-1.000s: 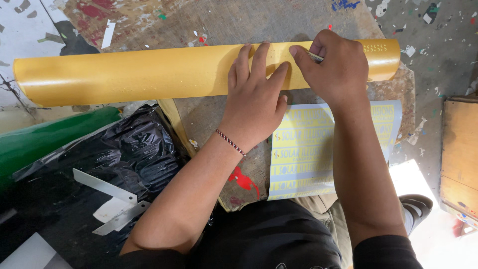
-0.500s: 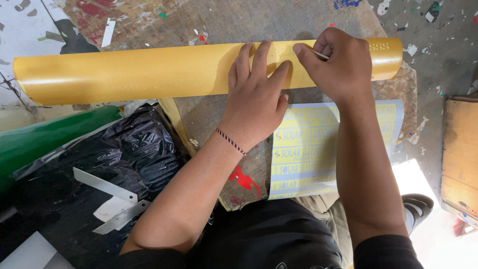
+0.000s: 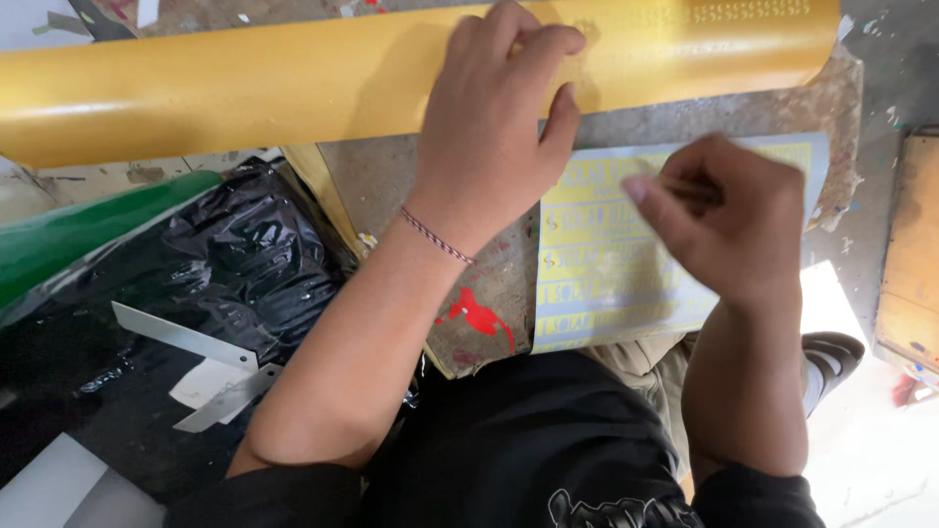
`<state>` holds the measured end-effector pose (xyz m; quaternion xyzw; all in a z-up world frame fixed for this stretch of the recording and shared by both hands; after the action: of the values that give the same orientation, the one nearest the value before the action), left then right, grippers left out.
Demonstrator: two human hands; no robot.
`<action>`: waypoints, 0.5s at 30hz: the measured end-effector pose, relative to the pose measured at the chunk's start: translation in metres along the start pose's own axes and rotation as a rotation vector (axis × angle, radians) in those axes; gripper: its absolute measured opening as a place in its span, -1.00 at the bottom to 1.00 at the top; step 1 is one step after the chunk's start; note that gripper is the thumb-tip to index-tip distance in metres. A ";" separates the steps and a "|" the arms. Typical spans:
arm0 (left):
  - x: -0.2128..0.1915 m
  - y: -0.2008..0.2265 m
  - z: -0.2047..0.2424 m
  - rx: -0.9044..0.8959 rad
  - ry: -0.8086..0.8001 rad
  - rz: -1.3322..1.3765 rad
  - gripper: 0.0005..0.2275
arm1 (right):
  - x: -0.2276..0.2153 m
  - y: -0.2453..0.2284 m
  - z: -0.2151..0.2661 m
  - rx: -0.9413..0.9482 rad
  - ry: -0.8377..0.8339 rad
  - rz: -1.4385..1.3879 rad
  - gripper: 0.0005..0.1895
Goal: The person uses a utility knife to cut individual stickers from a yellow sheet labeled 'SOLAR ILLUSIONS'. They hold the sheet steady with one hand while carefully tracing the outlines of the printed text with the blade in the other hand.
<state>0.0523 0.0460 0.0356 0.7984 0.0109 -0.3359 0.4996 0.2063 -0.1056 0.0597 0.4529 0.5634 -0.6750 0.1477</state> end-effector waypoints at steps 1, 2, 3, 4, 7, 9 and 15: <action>0.004 -0.006 0.001 -0.132 -0.129 0.024 -0.81 | 0.001 -0.004 0.012 0.005 -0.032 -0.004 -0.68; 0.008 -0.012 0.004 -0.262 -0.260 0.049 -0.83 | 0.005 -0.008 0.022 -0.011 -0.060 0.008 -0.69; 0.013 -0.016 0.010 -0.389 -0.394 0.074 -0.80 | 0.009 -0.012 0.031 -0.026 -0.085 0.020 -0.70; 0.012 -0.009 0.007 -0.268 -0.395 0.072 -0.81 | 0.012 -0.014 0.037 -0.039 -0.086 0.048 -0.70; 0.015 0.000 0.011 -0.100 -0.537 0.014 -0.78 | 0.020 -0.019 0.047 -0.081 -0.076 0.115 -0.70; 0.024 -0.012 0.028 -0.249 -0.835 -0.092 -0.74 | 0.024 -0.020 0.050 -0.097 -0.058 0.138 -0.70; 0.030 -0.018 0.034 -0.265 -0.800 -0.224 -0.83 | 0.038 -0.024 0.049 -0.205 -0.076 0.199 -0.71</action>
<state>0.0514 0.0183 -0.0039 0.5282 -0.0539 -0.6665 0.5233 0.1469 -0.1305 0.0428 0.4632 0.5758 -0.6126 0.2805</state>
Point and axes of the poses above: each hand's wrist, its own z-axis away from the middle knuckle, its own x-axis out of the palm, y = z × x, the point moved 6 cm from there along -z, towards the middle knuckle, and after that the axes turned 10 degrees about y, right-handed, at the moved point
